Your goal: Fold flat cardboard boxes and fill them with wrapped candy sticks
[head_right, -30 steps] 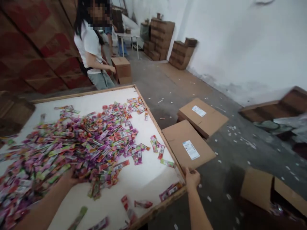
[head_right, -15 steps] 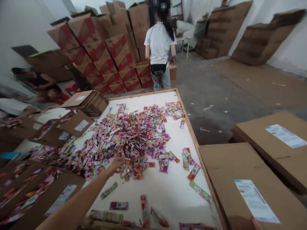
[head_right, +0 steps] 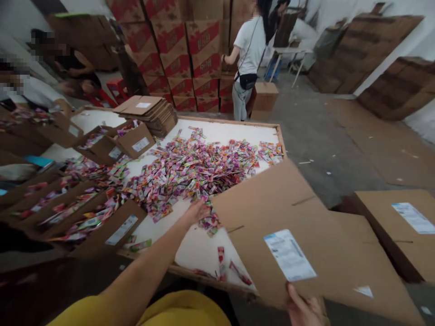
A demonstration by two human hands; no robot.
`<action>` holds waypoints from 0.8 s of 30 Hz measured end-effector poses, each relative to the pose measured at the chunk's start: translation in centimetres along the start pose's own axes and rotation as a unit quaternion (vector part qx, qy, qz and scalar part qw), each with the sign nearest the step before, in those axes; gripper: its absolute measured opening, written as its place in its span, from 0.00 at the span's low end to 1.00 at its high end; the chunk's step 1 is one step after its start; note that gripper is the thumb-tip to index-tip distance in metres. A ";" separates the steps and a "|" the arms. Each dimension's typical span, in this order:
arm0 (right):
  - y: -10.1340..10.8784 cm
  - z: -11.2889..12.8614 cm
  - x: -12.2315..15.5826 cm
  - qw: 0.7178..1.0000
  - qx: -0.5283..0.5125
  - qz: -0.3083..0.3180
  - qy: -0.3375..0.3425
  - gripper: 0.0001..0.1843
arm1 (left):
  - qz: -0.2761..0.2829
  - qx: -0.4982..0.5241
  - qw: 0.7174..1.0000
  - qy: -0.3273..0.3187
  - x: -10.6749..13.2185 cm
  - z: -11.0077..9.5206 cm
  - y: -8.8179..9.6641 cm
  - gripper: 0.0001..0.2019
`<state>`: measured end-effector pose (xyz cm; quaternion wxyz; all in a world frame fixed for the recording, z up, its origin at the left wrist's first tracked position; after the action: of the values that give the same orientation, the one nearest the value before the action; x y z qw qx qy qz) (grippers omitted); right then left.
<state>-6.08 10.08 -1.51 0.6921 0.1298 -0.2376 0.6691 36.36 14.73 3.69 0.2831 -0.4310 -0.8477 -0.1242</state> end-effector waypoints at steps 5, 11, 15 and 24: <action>-10.9 -3.7 2.9 0.992 0.022 0.122 -0.021 0.25 | 0.048 -0.020 0.990 -0.132 1.2 -6.0 7.5 0.29; -18.3 -3.5 4.7 0.984 0.022 0.157 0.083 0.31 | -0.072 -0.013 0.974 -0.214 6.3 -1.1 16.1 0.28; -21.6 0.3 6.1 0.982 0.020 0.120 0.147 0.28 | -0.229 -0.100 0.950 -0.187 6.6 0.9 17.9 0.27; -23.7 1.6 5.7 0.982 0.137 0.090 0.093 0.37 | -0.266 -0.166 0.912 -0.265 7.5 0.2 18.4 0.48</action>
<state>17.03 12.55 6.00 0.6237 0.1382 -0.0889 0.7642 47.50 30.78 7.31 -0.0708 -0.2472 -0.9421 -0.2153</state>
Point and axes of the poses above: each hand's wrist, its own x-axis away from the middle knuckle, its own y-axis out of the back of the hand, z = x × y, the point moved 3 cm from there along -x, towards the middle knuckle, and after that the axes turned 11 degrees about -x, right-handed, at the moved point
